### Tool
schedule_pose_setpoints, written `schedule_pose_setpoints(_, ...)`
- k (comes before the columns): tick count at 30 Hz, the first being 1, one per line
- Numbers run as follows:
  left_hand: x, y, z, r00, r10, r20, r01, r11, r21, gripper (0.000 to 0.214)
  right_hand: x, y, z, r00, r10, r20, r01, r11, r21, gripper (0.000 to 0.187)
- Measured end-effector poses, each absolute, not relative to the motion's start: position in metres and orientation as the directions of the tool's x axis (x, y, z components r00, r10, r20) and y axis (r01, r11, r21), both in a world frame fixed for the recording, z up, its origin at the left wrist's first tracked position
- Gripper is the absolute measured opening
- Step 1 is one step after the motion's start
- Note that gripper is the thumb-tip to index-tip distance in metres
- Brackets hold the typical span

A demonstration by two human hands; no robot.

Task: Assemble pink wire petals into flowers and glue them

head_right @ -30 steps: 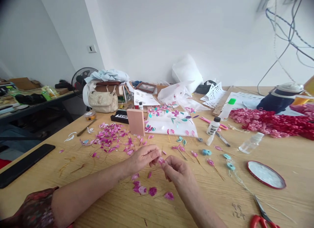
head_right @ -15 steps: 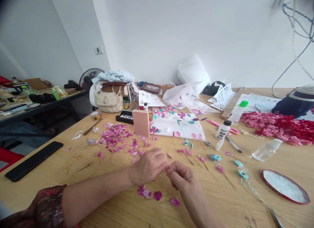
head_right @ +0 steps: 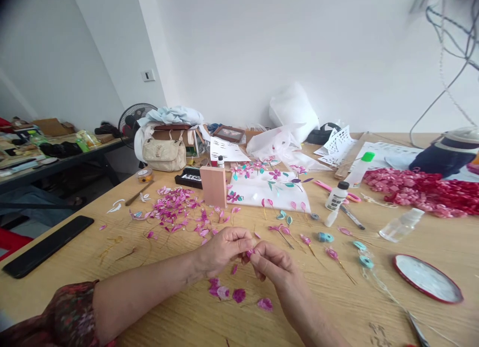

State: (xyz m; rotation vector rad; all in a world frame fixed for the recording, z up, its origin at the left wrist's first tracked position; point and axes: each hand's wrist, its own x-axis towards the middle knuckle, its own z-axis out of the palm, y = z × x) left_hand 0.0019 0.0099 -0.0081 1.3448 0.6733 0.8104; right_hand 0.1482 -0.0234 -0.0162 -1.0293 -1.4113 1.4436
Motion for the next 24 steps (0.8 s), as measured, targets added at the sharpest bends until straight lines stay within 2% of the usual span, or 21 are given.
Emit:
schedule_pose_setpoints(2,0.002,0.010,-0.007,0.568,0.822,0.024,-0.147,0.072,0.987,0.026,0.147,-0.024,-0.016,-0.293,0.956,0.006,-0.056,-0.011,-0.998,0.028)
schedule_pose_setpoints(3,0.002,0.010,-0.006,0.564,0.825,0.043,-0.115,0.027,0.993,0.025,0.146,-0.024,-0.016,-0.280,0.960,0.001,-0.054,-0.015,-0.998,0.027)
schedule_pose_setpoints(5,0.002,0.011,-0.003,0.543,0.830,0.130,0.031,-0.174,0.984,0.022,0.145,-0.025,-0.015,-0.238,0.971,-0.012,-0.008,-0.015,-1.000,0.027)
schedule_pose_setpoints(7,0.002,0.012,0.000,0.533,0.808,0.252,0.189,-0.404,0.895,0.022,0.144,-0.026,-0.013,-0.183,0.983,-0.022,0.082,-0.007,-0.997,0.026)
schedule_pose_setpoints(9,0.003,0.013,0.002,0.522,0.780,0.344,0.276,-0.536,0.798,0.023,0.144,-0.027,-0.011,-0.138,0.990,-0.020,0.171,0.004,-0.985,0.027)
schedule_pose_setpoints(11,0.003,0.013,0.003,0.500,0.796,0.341,0.270,-0.518,0.812,0.024,0.144,-0.028,-0.009,-0.125,0.992,-0.009,0.200,0.016,-0.980,0.028)
schedule_pose_setpoints(14,0.001,0.013,0.002,0.520,0.832,0.194,0.086,-0.276,0.957,0.027,0.145,-0.028,-0.007,-0.155,0.988,-0.003,0.136,0.018,-0.991,0.027)
schedule_pose_setpoints(17,-0.002,0.014,0.002,0.596,0.794,0.119,-0.047,-0.113,0.992,0.032,0.144,-0.029,-0.005,-0.168,0.985,-0.020,0.092,-0.005,-0.996,0.028)
schedule_pose_setpoints(20,-0.004,0.017,0.005,0.617,0.776,0.130,0.014,-0.177,0.984,0.022,0.142,-0.029,-0.003,-0.175,0.984,-0.020,0.107,-0.002,-0.994,0.029)
schedule_pose_setpoints(24,-0.010,0.023,0.023,0.619,0.777,0.111,0.204,-0.295,0.933,0.015,0.145,-0.029,0.002,-0.217,0.976,0.010,0.193,0.053,-0.980,0.030)
